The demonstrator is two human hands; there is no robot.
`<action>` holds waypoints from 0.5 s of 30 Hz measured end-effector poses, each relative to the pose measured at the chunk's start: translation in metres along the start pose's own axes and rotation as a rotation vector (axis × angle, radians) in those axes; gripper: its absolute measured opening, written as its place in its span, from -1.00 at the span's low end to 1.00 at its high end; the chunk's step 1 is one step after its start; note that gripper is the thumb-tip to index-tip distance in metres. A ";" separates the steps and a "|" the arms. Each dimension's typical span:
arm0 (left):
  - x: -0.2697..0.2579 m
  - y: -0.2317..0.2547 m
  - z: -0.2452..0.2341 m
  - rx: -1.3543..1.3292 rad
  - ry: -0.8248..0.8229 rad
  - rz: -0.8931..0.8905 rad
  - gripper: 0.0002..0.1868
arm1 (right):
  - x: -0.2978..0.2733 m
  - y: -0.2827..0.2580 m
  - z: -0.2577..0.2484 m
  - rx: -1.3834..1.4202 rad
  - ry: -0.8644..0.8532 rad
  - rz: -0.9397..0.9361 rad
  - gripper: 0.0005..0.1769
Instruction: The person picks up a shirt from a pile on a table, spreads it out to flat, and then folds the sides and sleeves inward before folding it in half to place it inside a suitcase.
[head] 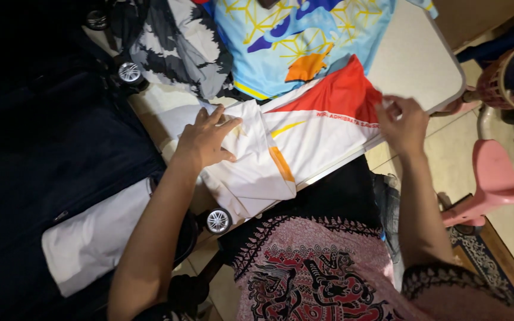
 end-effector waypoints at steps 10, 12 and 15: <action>-0.005 0.002 0.002 0.026 0.065 0.025 0.04 | -0.027 0.039 0.011 0.315 0.041 0.138 -0.71; -0.004 0.001 0.002 0.027 0.061 0.022 0.05 | -0.018 0.036 0.006 0.321 0.047 0.144 -0.67; -0.003 0.001 0.002 0.021 0.048 0.008 0.05 | -0.002 0.028 0.002 0.191 0.089 0.123 -0.66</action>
Point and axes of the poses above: each hand's wrist, its own x-axis towards the middle knuckle, its own z-axis out of the palm, y = z × x, the point moved 3 cm from there along x, towards the middle knuckle, and after that the axes turned 9 degrees about -y, right-handed, at the moved point
